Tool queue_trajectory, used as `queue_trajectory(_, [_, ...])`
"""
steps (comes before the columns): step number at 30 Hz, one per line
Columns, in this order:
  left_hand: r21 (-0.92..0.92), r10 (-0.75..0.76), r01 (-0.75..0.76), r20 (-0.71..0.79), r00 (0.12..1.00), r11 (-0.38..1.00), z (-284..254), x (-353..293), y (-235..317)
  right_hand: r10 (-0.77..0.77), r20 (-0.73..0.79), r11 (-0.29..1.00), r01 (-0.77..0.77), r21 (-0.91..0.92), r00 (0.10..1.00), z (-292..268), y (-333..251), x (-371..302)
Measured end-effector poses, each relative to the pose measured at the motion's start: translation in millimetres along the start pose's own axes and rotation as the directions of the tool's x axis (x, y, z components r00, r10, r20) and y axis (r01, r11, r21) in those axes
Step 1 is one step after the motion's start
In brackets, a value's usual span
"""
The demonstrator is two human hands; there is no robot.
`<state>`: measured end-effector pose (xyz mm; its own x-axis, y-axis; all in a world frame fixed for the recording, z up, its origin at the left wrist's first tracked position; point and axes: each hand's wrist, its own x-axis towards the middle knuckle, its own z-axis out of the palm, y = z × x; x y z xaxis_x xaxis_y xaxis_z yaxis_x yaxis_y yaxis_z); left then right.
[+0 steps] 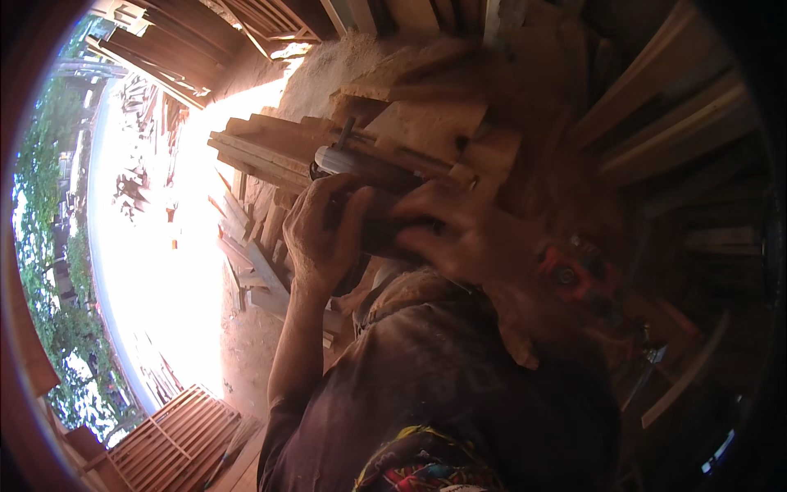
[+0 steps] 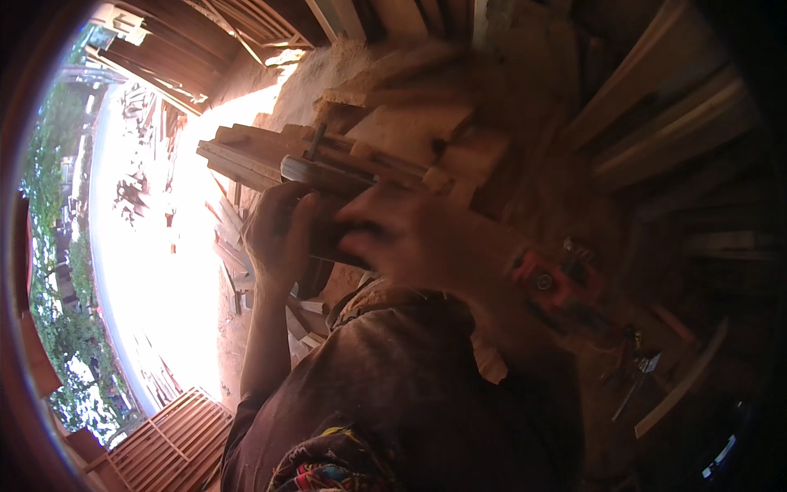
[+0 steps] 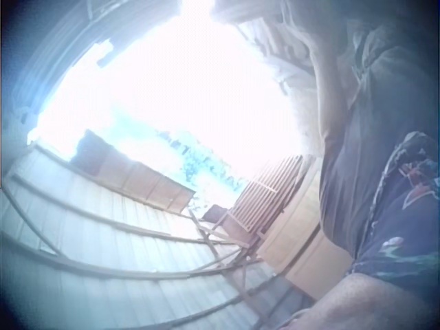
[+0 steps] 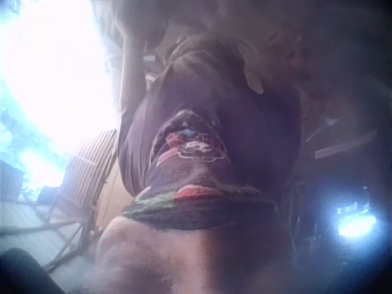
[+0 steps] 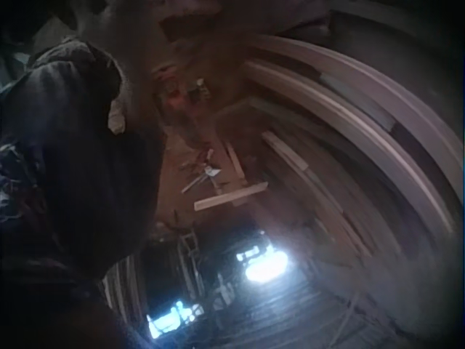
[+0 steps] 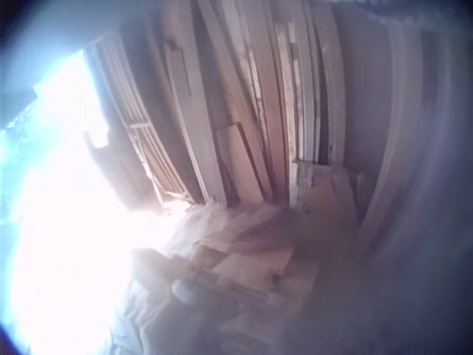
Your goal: The person measures a wooden plank with a try square and then uses a circular saw to cut it. They repeat the measuring and cutting process on the same plank multiple times.
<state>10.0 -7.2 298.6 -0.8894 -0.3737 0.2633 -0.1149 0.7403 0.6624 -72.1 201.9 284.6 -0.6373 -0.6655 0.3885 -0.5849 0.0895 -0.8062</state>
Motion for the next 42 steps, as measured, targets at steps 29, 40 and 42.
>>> queue_trajectory(29, [-0.001,0.222,-0.223,0.083,0.971,0.975,-7.9,-5.7,-12.9,0.295,0.532,0.864,-0.459,0.207,0.794,105.9,162.6,165.3])
queue_trajectory(40, [0.226,0.333,-0.451,0.416,0.846,0.863,-14.3,42.9,34.3,0.242,0.502,0.896,-0.39,0.213,0.83,111.3,176.1,171.5])
queue_trajectory(42, [0.192,0.292,-0.521,0.646,0.705,0.832,-10.3,51.0,43.7,0.203,0.516,0.918,-0.345,0.195,0.832,121.1,162.0,176.5])
